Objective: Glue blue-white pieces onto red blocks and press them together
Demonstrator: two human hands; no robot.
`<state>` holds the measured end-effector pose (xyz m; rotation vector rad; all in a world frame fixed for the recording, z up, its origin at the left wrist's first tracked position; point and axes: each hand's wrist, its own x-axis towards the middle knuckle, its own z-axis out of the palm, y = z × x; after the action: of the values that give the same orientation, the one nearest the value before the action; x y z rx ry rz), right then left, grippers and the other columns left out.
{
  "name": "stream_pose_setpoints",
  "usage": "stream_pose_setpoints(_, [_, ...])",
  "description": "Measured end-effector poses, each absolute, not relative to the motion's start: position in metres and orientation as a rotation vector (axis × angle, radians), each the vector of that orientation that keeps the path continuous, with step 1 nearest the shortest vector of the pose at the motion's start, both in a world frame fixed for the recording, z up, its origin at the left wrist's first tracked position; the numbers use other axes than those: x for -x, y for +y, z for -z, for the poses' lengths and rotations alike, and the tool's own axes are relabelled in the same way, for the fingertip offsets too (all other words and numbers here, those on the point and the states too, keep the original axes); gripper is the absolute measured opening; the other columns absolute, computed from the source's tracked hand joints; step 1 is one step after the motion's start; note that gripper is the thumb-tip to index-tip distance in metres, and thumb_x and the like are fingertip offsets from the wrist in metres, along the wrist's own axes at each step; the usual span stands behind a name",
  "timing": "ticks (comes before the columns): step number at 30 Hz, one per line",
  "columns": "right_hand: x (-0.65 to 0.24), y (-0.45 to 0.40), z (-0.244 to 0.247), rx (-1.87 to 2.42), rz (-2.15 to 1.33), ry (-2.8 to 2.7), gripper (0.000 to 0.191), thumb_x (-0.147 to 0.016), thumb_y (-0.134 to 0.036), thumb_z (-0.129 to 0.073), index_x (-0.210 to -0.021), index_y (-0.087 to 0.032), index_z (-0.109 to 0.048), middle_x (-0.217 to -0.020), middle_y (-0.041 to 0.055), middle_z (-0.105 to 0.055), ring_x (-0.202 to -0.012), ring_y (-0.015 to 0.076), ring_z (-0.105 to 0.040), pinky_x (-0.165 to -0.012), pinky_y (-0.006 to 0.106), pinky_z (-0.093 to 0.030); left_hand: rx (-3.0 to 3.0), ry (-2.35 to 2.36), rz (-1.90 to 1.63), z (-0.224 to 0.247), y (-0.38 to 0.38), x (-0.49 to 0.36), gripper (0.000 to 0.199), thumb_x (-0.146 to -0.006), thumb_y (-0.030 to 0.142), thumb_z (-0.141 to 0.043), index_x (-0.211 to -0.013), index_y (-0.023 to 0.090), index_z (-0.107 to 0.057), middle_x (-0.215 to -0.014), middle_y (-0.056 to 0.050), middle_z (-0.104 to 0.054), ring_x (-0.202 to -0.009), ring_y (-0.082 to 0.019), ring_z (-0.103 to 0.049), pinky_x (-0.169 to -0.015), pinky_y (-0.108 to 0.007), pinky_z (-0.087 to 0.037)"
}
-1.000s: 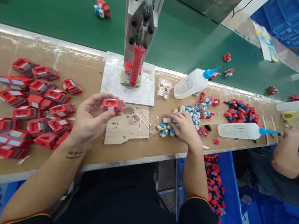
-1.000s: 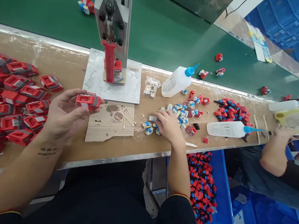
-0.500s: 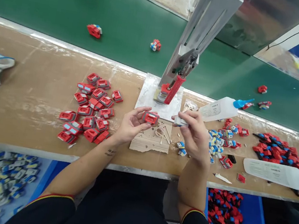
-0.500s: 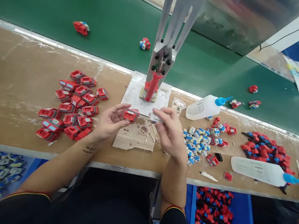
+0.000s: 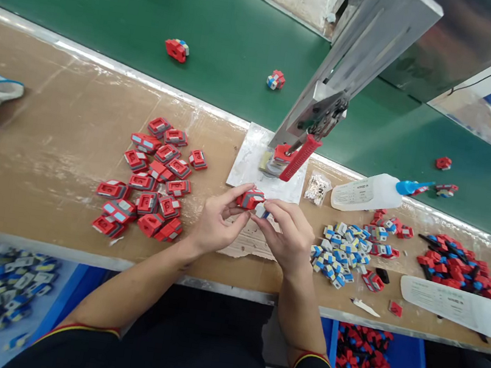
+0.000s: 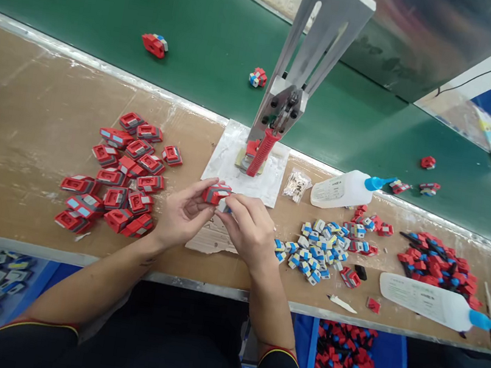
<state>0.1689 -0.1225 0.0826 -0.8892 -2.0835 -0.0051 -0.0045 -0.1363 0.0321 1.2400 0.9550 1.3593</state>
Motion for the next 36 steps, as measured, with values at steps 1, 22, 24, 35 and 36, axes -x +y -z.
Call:
stream_pose_setpoints(1, [-0.168, -0.123, -0.082, 0.889, 0.018, -2.088, 0.030, -0.097, -0.020, -0.073, -0.126, -0.023, -0.068, -0.101, 0.0086, -0.080, -0.089, 0.0214, -0.077, -0.079, 0.034, -0.067, -1.276, 0.931, -1.372, -0.032, -0.137, 0.005, 0.053, -0.092, 0.024, -0.073, -0.144, 0.017, -0.066, -0.135, -0.016, -0.075, -0.115, -0.027, -0.079, -0.097, -0.031, -0.068])
stream_pose_setpoints(22, [-0.186, -0.126, -0.071, 0.738, -0.630, -1.912, 0.080, -0.090, -0.067, -0.070, -0.158, -0.033, -0.049, -0.137, 0.0129, -0.067, -0.115, 0.0274, -0.070, -0.088, 0.041, -0.066, -1.531, 0.451, -1.612, -0.038, -0.144, 0.009, 0.067, -0.092, 0.026, -0.083, -0.150, 0.026, -0.051, -0.142, -0.016, -0.072, -0.126, -0.028, -0.074, -0.098, -0.032, -0.065])
stream_pose_setpoints(24, [-0.188, -0.126, -0.070, 0.672, -0.812, -1.948, 0.075, -0.091, -0.067, -0.067, -0.156, -0.034, -0.051, -0.141, 0.0119, -0.069, -0.125, 0.0289, -0.070, -0.101, 0.044, -0.064, -1.590, 0.431, -1.586, -0.039, -0.147, 0.011, 0.065, -0.093, 0.028, -0.082, -0.150, 0.025, -0.052, -0.142, -0.017, -0.071, -0.129, -0.028, -0.073, -0.103, -0.034, -0.064])
stream_pose_setpoints(35, [-0.183, -0.135, -0.066, 0.565, -0.890, -1.817, 0.070, -0.085, -0.063, -0.076, -0.147, -0.034, -0.061, -0.123, 0.0086, -0.079, -0.112, 0.0246, -0.078, -0.097, 0.038, -0.066, -1.809, 0.340, -1.554, -0.055, -0.147, 0.020, 0.066, -0.091, 0.026, -0.083, -0.151, 0.022, -0.053, -0.136, -0.017, -0.075, -0.126, -0.027, -0.074, -0.109, -0.037, -0.062])
stream_pose_setpoints(36, [-0.184, -0.134, -0.065, 0.556, -0.888, -1.808, 0.071, -0.085, -0.063, -0.077, -0.147, -0.034, -0.061, -0.123, 0.0087, -0.079, -0.113, 0.0245, -0.078, -0.098, 0.038, -0.066, -1.807, 0.334, -1.549, -0.054, -0.146, 0.020, 0.065, -0.092, 0.026, -0.082, -0.151, 0.022, -0.053, -0.137, -0.017, -0.074, -0.128, -0.027, -0.073, -0.109, -0.037, -0.061])
